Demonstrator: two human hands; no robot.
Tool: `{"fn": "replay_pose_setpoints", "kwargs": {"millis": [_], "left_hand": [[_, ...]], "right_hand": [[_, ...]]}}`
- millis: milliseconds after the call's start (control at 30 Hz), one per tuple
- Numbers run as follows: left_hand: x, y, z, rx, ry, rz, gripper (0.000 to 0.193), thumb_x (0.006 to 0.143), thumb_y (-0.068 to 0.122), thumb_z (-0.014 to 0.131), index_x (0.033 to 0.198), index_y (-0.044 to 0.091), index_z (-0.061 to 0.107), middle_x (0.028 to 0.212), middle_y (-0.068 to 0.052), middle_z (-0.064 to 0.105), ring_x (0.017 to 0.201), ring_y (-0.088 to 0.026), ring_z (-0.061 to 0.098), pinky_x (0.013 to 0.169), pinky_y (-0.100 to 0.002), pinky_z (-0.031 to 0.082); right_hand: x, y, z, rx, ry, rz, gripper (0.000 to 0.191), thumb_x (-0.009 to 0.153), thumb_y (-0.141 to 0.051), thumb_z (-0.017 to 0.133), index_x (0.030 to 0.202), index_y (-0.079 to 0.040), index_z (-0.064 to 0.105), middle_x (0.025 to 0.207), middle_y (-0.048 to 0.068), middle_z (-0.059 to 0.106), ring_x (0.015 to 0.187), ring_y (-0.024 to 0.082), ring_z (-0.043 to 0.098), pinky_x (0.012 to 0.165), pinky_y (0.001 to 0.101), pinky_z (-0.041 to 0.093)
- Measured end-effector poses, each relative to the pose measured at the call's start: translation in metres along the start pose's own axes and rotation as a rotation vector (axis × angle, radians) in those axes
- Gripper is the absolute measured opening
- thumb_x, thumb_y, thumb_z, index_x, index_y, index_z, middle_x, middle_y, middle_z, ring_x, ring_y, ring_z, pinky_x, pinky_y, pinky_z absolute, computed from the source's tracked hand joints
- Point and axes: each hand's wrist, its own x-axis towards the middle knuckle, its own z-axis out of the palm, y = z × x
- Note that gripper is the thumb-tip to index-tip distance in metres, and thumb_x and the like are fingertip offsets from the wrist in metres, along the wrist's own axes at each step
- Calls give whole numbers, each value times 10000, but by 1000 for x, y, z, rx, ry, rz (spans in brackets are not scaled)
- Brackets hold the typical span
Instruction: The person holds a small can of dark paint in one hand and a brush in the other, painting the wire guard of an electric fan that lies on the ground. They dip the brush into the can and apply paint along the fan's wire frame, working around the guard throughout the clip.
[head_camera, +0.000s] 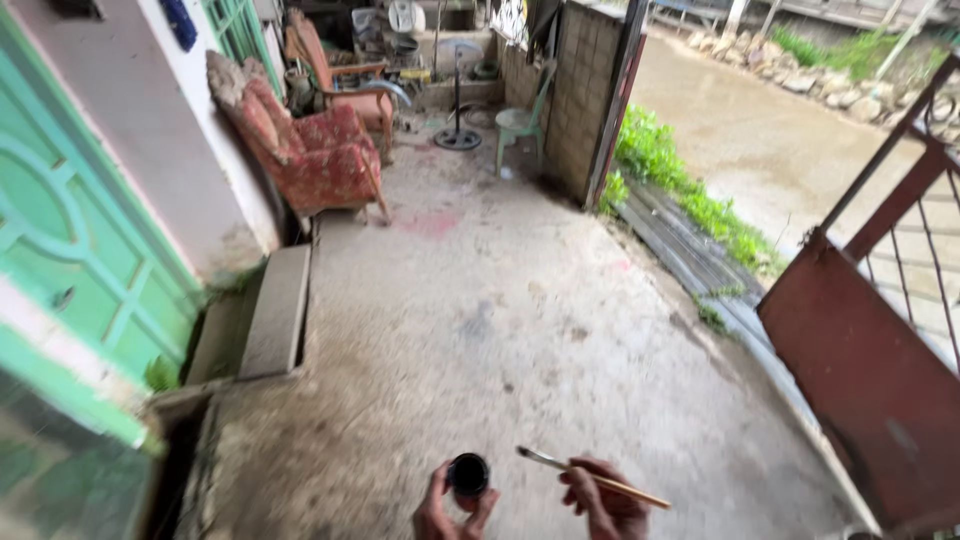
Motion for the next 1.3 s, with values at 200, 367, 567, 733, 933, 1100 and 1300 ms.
{"fn": "replay_pose_setpoints", "kwargs": {"millis": [200, 367, 567, 733, 933, 1100, 1300], "left_hand": [[119, -10, 54, 43, -47, -104, 785, 656, 397, 933, 1305, 66, 640, 1073, -115, 799, 1091, -228, 761, 983, -401, 572], [207, -26, 101, 23, -40, -66, 829, 643, 383, 965, 1326, 51, 634, 1120, -128, 781, 1126, -245, 740, 1007, -406, 547], [308, -40, 155, 16, -23, -81, 743, 641, 386, 924, 1255, 43, 687, 1073, -137, 797, 1039, -263, 779, 916, -404, 596], [452, -47, 191, -50, -18, 80, 719, 699, 426, 889, 1236, 0, 671, 1118, -183, 766, 1036, -317, 759, 899, -426, 595], [614, -69, 230, 14, -26, 165, 788, 717, 458, 898, 1281, -26, 636, 1212, -231, 695, 1117, -362, 694, 920, -463, 577], [708, -72, 250, -17, -42, 164, 776, 711, 444, 899, 1293, -2, 643, 1219, -193, 715, 1134, -343, 699, 949, -452, 564], [843, -89, 298, 2, -2, 182, 759, 693, 396, 923, 1281, 2, 651, 1210, -185, 722, 1118, -338, 704, 952, -437, 560]], "right_hand": [[135, 15, 42, -16, -54, 173, 270, 905, -125, 714, 1111, 43, 763, 820, 165, 816, 638, 182, 718, 523, 317, 540], [226, 32, 64, -51, -83, 122, 303, 888, -160, 748, 1111, 43, 773, 810, 158, 821, 648, 168, 711, 533, 297, 519], [339, 65, 95, -107, -142, -4, 295, 906, -194, 735, 1102, 22, 775, 799, 127, 818, 645, 151, 716, 525, 284, 532], [463, 68, 166, -129, -178, -129, 286, 924, -188, 722, 1121, 15, 765, 811, 113, 807, 661, 132, 703, 519, 275, 532], [606, 70, 247, -177, -125, -214, 282, 962, -220, 702, 1117, 12, 746, 840, 96, 788, 689, 118, 705, 545, 255, 537], [700, 71, 284, -150, -101, -223, 274, 968, -211, 705, 1106, 23, 738, 831, 100, 778, 677, 120, 696, 544, 255, 521], [843, 102, 315, -144, -134, -230, 271, 983, -205, 694, 1097, 37, 735, 823, 108, 773, 668, 122, 690, 547, 257, 523]]}}
